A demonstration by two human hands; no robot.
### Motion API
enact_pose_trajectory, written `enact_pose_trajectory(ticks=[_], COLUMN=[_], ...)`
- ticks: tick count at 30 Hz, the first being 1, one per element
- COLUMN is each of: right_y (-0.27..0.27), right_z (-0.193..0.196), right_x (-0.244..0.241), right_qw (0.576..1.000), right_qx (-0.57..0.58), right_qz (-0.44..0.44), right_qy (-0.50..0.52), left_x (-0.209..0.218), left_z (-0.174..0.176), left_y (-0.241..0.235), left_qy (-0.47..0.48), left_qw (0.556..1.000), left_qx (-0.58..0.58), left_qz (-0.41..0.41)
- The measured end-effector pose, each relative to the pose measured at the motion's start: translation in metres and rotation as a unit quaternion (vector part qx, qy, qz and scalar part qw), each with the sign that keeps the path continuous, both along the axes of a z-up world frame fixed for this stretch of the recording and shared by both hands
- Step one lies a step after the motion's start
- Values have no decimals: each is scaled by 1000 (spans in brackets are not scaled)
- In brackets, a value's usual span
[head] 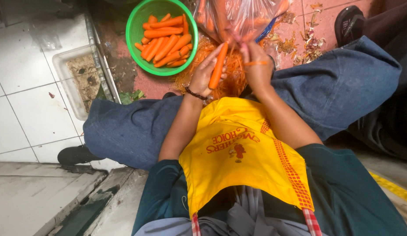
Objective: Peeling the skin off of carrots using a vegetable peeler while sitting on the floor.
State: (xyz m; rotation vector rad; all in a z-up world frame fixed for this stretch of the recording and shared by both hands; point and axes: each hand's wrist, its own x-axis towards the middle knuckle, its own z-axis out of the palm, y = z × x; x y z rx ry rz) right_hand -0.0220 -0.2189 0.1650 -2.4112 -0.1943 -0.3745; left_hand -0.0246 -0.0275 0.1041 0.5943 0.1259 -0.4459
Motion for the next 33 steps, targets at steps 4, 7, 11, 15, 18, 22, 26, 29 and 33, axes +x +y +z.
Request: enact_pose_trajectory(ticks=[4,7,11,15,18,22,26,29,33], right_y=[-4,17,25,14,-6,-10,14,20,0], right_z=[3,17,31,16,9,7,27,32,10], right_x=[-14,-44,-41,-18,5,-10,-39,-34,-4], right_qw=[997,987,985,996,999,997,986,983,995], right_qx=[32,48,-7,-14,-23,25,53,5,-19], right_qz=[38,145,170,90,24,67,161,179,92], right_qy=[56,43,37,-13,-36,4,1,35,-28], left_x=[8,14,12,3,0,10,12,11,4], left_z=[-19,-47,-35,-14,-9,-14,-21,-8,1], left_y=[3,13,16,8,2,3,12,13,5], left_qy=[59,48,29,18,26,67,60,34,48], left_qw=[996,993,992,998,999,997,995,995,999], left_qx=[-60,-76,-85,-22,-19,-22,-5,-31,1], left_qz=[39,81,91,57,11,33,82,86,24])
